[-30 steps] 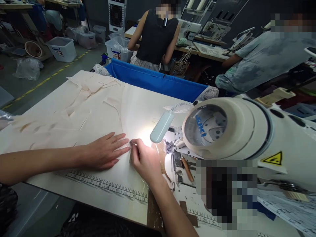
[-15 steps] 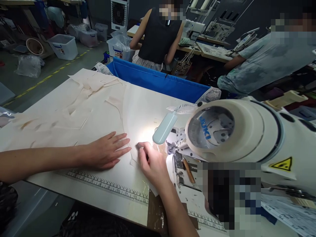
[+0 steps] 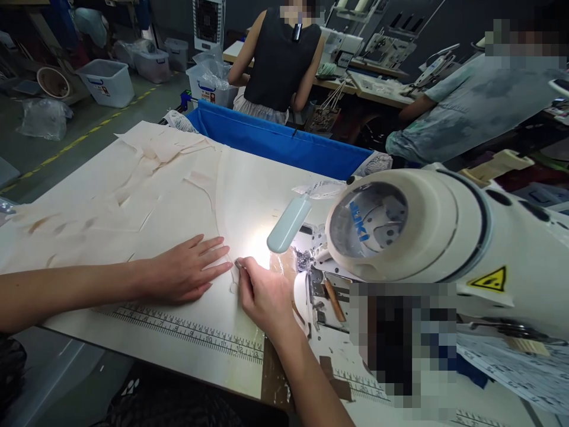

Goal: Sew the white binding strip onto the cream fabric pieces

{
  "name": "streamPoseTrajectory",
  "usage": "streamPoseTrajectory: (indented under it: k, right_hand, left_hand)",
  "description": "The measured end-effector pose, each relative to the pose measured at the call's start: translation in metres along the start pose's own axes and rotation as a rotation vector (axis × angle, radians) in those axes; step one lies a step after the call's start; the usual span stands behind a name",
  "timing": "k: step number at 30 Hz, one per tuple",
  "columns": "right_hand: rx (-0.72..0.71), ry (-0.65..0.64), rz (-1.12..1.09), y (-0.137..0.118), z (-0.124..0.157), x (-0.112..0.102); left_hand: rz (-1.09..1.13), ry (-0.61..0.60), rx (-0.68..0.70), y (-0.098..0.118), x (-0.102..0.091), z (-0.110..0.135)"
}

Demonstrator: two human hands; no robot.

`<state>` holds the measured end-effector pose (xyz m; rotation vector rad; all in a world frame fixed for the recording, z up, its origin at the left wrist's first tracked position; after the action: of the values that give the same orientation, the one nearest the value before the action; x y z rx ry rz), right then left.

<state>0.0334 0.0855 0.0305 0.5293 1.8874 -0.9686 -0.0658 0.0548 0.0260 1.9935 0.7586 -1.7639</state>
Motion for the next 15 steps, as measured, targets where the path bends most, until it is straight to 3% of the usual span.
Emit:
streamPoseTrajectory:
  k: [9, 15]
  right_hand:
    - [0.025, -0.069, 0.059, 0.000, 0.026, -0.017]
    - [0.010, -0.060, 0.221, -0.010, -0.003, -0.004]
  left_hand:
    - [-0.003, 0.014, -0.006, 0.000, -0.001, -0.002]
    - [0.032, 0.053, -0.063, -0.018, 0.000, -0.008]
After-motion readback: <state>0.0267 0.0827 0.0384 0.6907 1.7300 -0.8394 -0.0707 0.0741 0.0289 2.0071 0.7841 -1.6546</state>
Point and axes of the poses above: each hand's wrist, its own z-axis away from the middle knuckle, its own x-axis out of the palm, y = z × x, the point moved 10 cm from there along -z, towards the middle knuckle, and after that the axes turned 3 degrees about -x, right-handed, at the moved point
